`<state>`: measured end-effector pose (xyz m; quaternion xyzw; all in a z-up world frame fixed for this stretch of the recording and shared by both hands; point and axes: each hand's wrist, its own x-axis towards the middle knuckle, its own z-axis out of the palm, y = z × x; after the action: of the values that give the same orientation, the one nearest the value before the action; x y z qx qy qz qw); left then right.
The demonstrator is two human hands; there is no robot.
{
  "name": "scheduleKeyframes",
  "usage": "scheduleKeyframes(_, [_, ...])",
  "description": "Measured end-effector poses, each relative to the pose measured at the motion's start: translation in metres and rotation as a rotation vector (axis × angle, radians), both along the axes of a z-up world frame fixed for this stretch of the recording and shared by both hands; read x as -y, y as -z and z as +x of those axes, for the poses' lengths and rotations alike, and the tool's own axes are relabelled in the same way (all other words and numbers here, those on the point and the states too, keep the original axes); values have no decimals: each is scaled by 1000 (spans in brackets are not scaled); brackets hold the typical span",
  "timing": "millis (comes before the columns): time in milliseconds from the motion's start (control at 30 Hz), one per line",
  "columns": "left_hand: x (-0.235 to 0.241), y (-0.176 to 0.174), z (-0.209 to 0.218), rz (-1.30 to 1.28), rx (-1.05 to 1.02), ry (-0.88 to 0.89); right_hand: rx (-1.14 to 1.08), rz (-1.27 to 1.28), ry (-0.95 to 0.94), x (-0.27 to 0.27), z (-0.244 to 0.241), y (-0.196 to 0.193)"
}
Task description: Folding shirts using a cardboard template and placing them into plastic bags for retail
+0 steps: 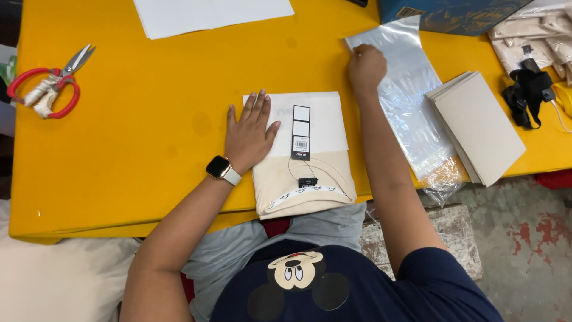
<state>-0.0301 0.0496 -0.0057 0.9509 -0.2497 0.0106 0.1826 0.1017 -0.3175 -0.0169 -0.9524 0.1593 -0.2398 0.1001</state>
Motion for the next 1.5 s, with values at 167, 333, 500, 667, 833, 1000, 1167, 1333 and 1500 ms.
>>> scheduleKeyframes(167, [-1, -1, 1, -53, 17, 7, 84, 366, 58, 20, 4, -41])
scheduleKeyframes(333, [-1, 2, -2, -52, 24, 5, 313, 101, -263, 6, 58, -43])
scheduleKeyframes(500, [-1, -2, 0, -38, -18, 16, 170, 161, -467, -63, 80, -63])
scheduleKeyframes(667, [-4, -9, 0, -69, -86, 32, -32, 73, -577, -66, 80, -77])
scheduleKeyframes(833, [-4, -7, -1, -99, -179, 57, -259, -21, -656, -72, 70, -83])
scheduleKeyframes(1000, [-6, -14, 4, -178, -189, 27, -717, -2, -629, -84, 6, -66])
scheduleKeyframes(1167, [-16, -29, 32, -523, 174, 30, -647, 12, -697, -112, -35, -85])
scheduleKeyframes(1333, [-6, -21, 111, -395, 147, 189, -577, 78, -786, -128, -19, -89])
scheduleKeyframes(1500, [-4, 14, 181, -119, 298, 183, -567, 148, -801, -134, -7, -91])
